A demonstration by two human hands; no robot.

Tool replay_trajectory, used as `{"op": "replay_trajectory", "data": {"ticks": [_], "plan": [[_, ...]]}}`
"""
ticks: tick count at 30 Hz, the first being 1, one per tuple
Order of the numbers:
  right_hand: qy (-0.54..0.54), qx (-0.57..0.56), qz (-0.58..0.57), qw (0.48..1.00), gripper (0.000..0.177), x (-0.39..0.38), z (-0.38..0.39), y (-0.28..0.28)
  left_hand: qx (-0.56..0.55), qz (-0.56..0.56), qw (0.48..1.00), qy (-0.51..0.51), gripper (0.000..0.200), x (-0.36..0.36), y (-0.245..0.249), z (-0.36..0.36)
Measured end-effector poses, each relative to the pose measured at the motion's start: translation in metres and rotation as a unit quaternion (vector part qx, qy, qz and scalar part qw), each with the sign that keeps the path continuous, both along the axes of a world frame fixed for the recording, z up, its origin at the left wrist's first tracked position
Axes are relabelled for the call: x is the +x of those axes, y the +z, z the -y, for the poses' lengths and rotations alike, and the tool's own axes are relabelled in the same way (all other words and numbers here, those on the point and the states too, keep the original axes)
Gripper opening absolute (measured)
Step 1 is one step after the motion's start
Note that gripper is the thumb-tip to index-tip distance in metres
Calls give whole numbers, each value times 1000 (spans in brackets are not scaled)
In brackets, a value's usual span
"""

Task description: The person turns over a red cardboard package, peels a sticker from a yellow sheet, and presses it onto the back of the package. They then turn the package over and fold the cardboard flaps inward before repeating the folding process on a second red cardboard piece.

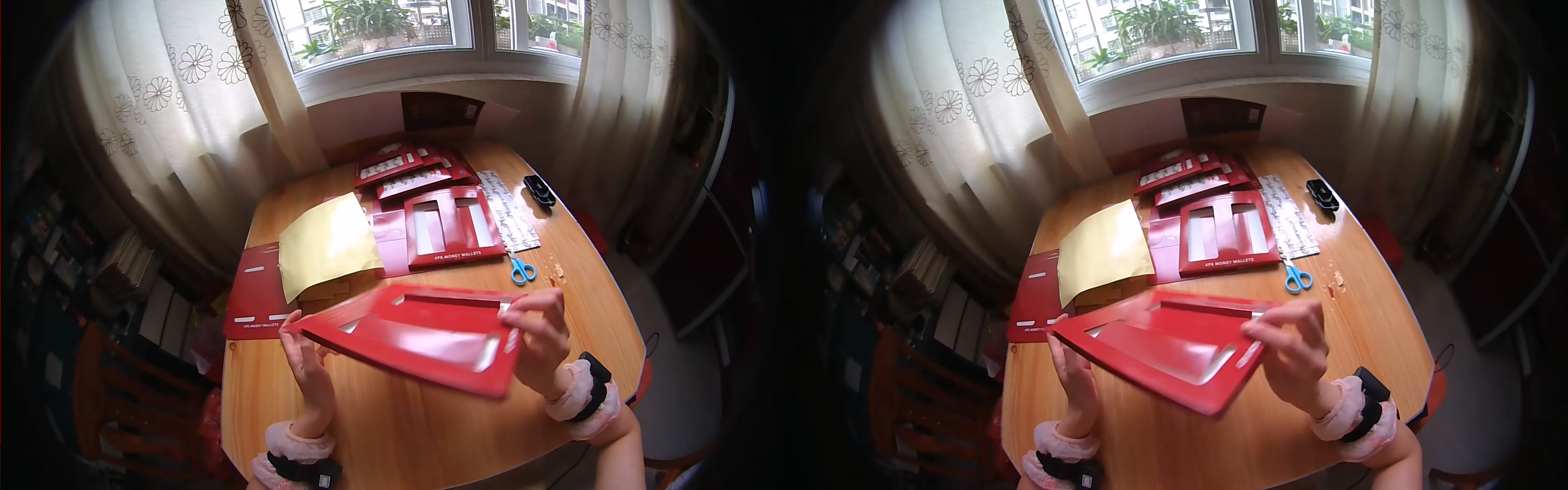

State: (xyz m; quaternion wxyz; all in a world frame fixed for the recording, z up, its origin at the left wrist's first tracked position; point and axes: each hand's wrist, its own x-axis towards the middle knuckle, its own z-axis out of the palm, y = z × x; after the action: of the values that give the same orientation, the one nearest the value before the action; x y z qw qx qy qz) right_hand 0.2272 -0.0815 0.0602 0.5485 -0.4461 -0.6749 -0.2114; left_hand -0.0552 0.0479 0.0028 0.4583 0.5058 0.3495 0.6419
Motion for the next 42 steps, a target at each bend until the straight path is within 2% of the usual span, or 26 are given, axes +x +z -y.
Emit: {"op": "replay_trajectory", "data": {"ticks": [1, 2, 3, 4, 5, 6, 8, 11, 14, 16, 17, 19, 20, 22, 24, 27, 28, 30, 31, 33, 36, 37, 38, 40, 42], "plan": [[28, -22, -121, 992, 30, 0, -3, -3, -19, 13, 999, 45, 49, 2, -4, -2], [56, -43, -241, 968, 27, 1, -6, -7, -19, 13, 999, 47, 49, 1, -5, -3], [89, -64, -321, 941, 20, 2, -10, -13, -15, -5, 1000, -6, 51, 1, 0, -1], [89, -64, -321, 941, 20, 3, -12, -15, -12, -23, 998, -59, 54, 2, 3, 0], [181, -118, -431, 876, 18, 2, -14, -15, 37, -2, 989, -144, 60, -3, -20, -6], [268, -167, -529, 788, 17, 0, -17, -16, 37, -3, 989, -145, 60, -3, -19, -4], [279, -240, -539, 758, 19, -1, -17, -33, -38, 16, 958, -284, 66, 3, -13, 5], [304, -299, -573, 699, 26, -18, -16, -47, -78, 75, 954, -279, 71, 10, -4, 11], [312, -343, -556, 689, 31, -25, -12, -41, -108, 97, 961, -234, 70, 11, 7, 15], [311, -365, -542, 690, 31, -25, -12, -41, -103, 120, 977, -144, 70, 9, 11, 12], [310, -388, -528, 689, 31, -24, -12, -41, -103, 120, 977, -144, 70, 7, 10, 8], [300, -387, -526, 695, 30, -21, -14, -46, -142, 271, 945, -112, 68, -1, 7, -6], [291, -385, -524, 701, 28, -18, -15, -51, -143, 271, 945, -112, 68, -10, 7, -11], [267, -343, -495, 753, 28, -12, -20, -49, -150, 192, 961, -127, 65, -23, 10, -18], [261, -329, -486, 766, 27, -1, -26, -44, -168, 179, 963, -112, 61, -20, 12, -18], [270, -404, -456, 746, 30, 23, -30, -45, -218, 138, 964, -68, 53, -15, 17, -19], [281, -450, -438, 726, 31, 28, -30, -46, -212, 94, 970, -76, 53, -16, 15, -18], [302, -536, -411, 673, 33, 37, -31, -50, -152, -17, 965, -214, 46, -32, 11, -22], [316, -558, -387, 663, 33, 38, -30, -49, -152, -17, 965, -214, 46, -31, 9, -22], [342, -599, -348, 634, 34, 37, -29, -49, -92, -197, 952, -214, 36, -25, 8, -21], [353, -613, -292, 643, 36, 31, -28, -43, -108, -159, 924, -331, 39, -10, 2, -11], [354, -614, -292, 642, 36, 30, -29, -43, -99, -203, 898, -377, 46, -11, 2, -11], [354, -612, -290, 645, 36, 29, -29, -43, -100, -202, 898, -377, 46, -9, 4, -7], [355, -611, -288, 647, 36, 28, -30, -42, -175, -107, 874, -441, 48, 2, 9, 6], [349, -608, -278, 657, 37, 24, -30, -38, -206, -74, 873, -436, 51, 10, 3, 12]]}}
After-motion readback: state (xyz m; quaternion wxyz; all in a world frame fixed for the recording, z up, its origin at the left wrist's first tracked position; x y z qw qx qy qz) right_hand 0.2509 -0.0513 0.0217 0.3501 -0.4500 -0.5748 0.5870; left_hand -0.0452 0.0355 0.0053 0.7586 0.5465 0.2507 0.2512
